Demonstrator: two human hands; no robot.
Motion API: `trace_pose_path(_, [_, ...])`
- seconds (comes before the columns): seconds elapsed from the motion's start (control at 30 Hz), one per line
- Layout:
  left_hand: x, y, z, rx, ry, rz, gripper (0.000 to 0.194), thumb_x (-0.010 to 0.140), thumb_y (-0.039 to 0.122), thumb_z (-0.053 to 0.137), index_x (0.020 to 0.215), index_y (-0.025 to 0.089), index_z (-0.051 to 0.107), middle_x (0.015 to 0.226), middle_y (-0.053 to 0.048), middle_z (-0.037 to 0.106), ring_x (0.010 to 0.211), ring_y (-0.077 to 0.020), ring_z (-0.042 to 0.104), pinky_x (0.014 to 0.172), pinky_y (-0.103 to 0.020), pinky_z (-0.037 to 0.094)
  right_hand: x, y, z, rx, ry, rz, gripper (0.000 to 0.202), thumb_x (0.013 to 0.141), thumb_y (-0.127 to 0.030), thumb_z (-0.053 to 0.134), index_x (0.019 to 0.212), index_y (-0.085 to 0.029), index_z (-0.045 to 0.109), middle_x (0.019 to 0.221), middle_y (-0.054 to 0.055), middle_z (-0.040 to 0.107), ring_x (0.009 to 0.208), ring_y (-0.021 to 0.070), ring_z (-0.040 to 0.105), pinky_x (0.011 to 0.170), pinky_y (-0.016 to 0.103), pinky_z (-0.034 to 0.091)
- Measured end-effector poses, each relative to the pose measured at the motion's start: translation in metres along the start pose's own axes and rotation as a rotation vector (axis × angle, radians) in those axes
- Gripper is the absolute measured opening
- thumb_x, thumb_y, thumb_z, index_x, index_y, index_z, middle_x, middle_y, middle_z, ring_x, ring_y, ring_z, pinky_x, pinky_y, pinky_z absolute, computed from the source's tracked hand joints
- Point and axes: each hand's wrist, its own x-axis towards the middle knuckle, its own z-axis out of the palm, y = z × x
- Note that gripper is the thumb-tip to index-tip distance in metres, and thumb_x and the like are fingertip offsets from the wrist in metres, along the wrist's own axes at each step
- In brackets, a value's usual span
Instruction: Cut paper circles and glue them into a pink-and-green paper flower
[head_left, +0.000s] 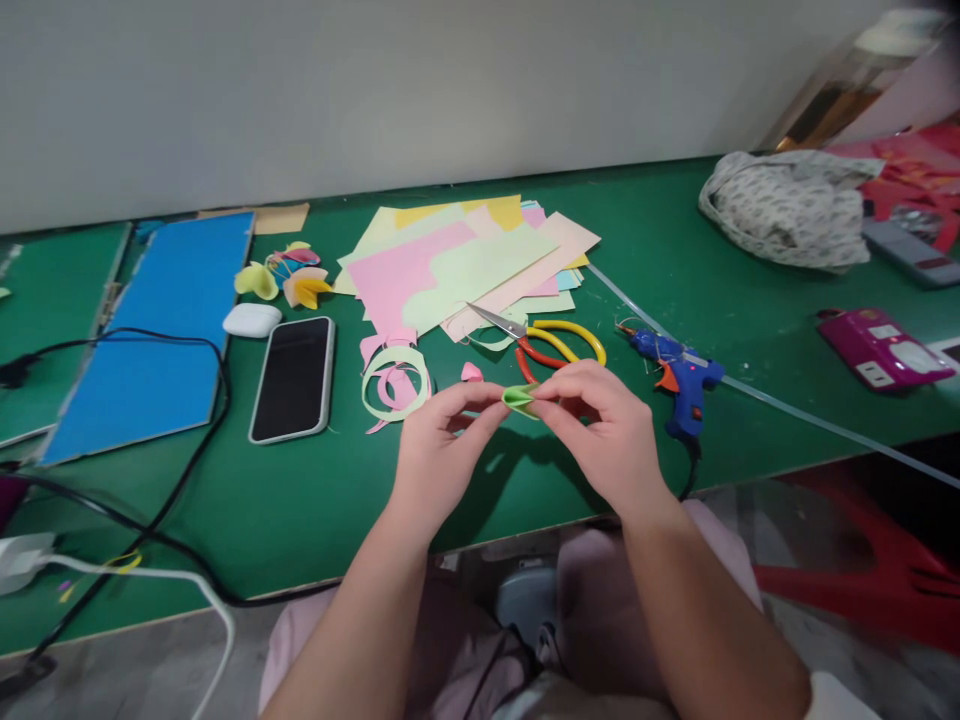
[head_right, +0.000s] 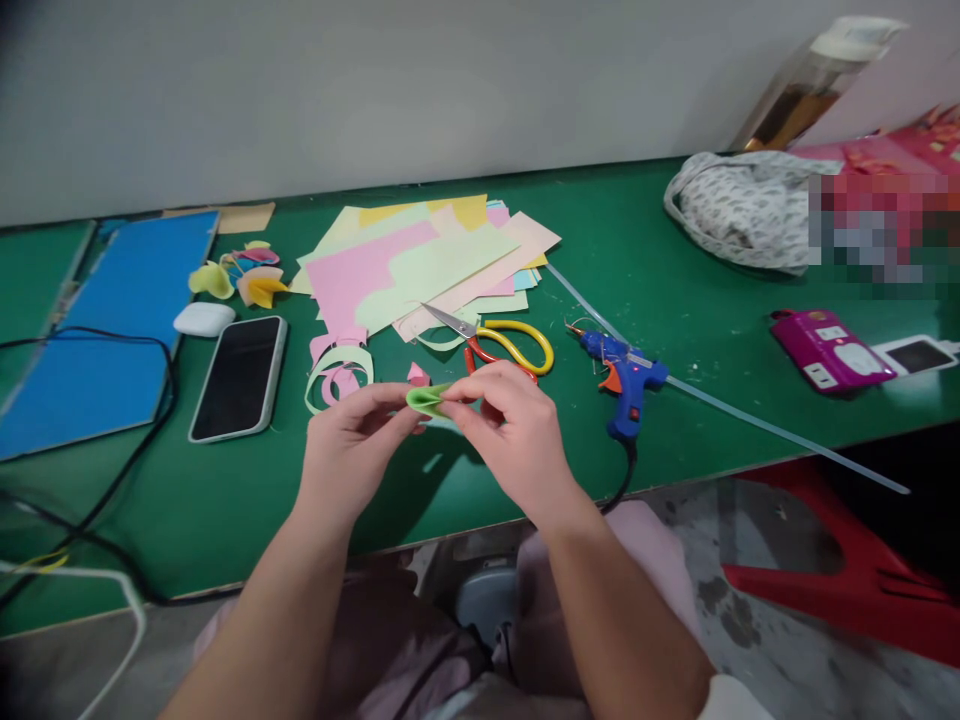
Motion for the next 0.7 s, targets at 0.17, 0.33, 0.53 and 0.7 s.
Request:
trace_pose_path(0.17, [-0.0001,-0.0022,0.0010,0.170,0.051,0.278,0.014,0.081,0.017,0.066,0.091,0.023,0.074,0.090,-0.003,0.071,0.083,-0.0130,0.066,0.070,-0.020,0.055,0.0010,-0.0020,-0.0012,-0.011,-0.052,0.035,0.007,0.082,-0.019,0.066,0.076,-0.022,0.064,0.078,0.000,0.060,0.066,0.0111,0.052,0.051,0.024,0.040])
trace_pose_path(0.33, [-0.0022,-0.0018,0.0011,0.162,0.086,0.359,0.020,0.081,0.014,0.065,0.095,0.026,0.074,0.086,-0.001,0.072,0.077,-0.0108,0.066,0.073,-0.021,0.054,0.0009,-0.0031,-0.0004,0.025,-0.084,0.079,0.006,0.081,-0.019,0.065,0.076,-0.021,0.064,0.077,0.000,0.060,0.065,0.0108,0.051,0.050,0.024,0.039])
trace_pose_path(0.53, [-0.0016,-0.0042,0.0002,0.097,0.069,0.326,0.021,0.078,0.013,0.068,0.092,0.027,0.075,0.083,0.000,0.071,0.077,-0.0105,0.065,0.071,-0.019,0.054,0.0008,-0.0033,0.0002,0.056,-0.080,0.040,0.007,0.081,-0.016,0.065,0.076,-0.021,0.066,0.075,-0.001,0.060,0.064,0.0104,0.051,0.050,0.024,0.038])
trace_pose_path(0.7, [-0.0025,-0.0049,-0.0002,0.099,0.093,0.305,0.018,0.076,0.016,0.072,0.089,0.027,0.075,0.082,0.000,0.074,0.076,-0.0127,0.067,0.073,-0.024,0.055,-0.0007,-0.0028,-0.0003,0.050,-0.079,0.032,0.005,0.082,-0.019,0.065,0.078,-0.022,0.067,0.075,0.001,0.061,0.067,0.0127,0.054,0.051,0.026,0.039])
